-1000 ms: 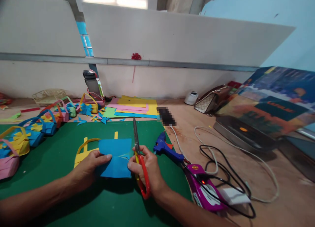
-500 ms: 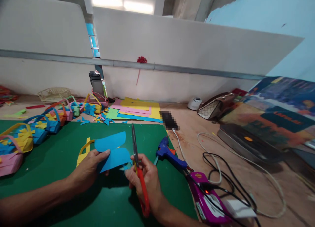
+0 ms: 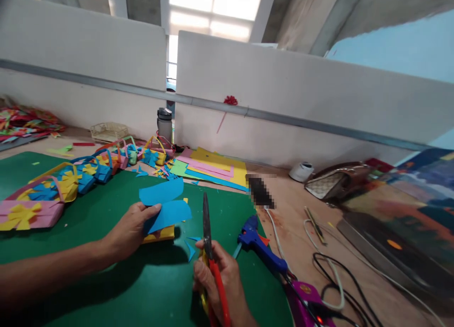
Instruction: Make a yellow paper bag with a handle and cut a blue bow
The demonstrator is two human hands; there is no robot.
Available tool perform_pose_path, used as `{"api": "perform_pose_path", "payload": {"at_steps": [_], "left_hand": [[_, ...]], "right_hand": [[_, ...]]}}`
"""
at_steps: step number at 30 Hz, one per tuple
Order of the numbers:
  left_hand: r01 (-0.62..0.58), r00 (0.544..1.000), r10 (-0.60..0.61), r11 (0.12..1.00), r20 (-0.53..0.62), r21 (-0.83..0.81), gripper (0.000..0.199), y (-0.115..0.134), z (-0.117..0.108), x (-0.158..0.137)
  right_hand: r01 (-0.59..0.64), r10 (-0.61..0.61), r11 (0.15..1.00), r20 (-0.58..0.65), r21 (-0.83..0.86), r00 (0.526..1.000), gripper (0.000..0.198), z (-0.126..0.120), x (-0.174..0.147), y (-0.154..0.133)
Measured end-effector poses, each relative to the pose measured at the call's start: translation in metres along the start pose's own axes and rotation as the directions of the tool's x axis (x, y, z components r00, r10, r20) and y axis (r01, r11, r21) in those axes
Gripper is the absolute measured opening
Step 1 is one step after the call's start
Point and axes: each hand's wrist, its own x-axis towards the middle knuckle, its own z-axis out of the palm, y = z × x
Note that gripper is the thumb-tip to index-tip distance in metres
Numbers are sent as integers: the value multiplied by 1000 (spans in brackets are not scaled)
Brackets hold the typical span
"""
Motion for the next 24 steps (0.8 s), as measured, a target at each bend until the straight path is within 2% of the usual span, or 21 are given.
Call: {"api": "perform_pose_path", "payload": {"at_steps": [4, 6, 10, 13, 17, 24], "left_hand": [[-29, 999, 29, 1000, 39, -1, 27, 2, -1, 2], [-50, 997, 50, 999, 61, -3, 27, 4, -2, 3], [-66, 996, 68, 997, 49, -50, 25, 11, -1, 2], [-43, 999, 45, 993, 19, -105, 22, 17, 2, -1], [-16, 999, 12, 988, -29, -157, 29, 27, 7, -6], [33, 997, -25, 991, 68, -126, 19, 42, 27, -13]], "right_hand": [[20, -29, 997, 115, 77, 993, 58, 0, 2, -5], [11, -28, 992, 133, 124, 991, 66, 0, 0, -9], [9, -18, 996, 106, 92, 994, 71, 0, -9, -20], [-33, 27, 998, 102, 58, 994, 65, -4, -13, -26], [-87, 82, 989, 41, 116, 996, 55, -12, -15, -28], [-63, 63, 998, 43, -4, 997, 61, -23, -26, -31]]}}
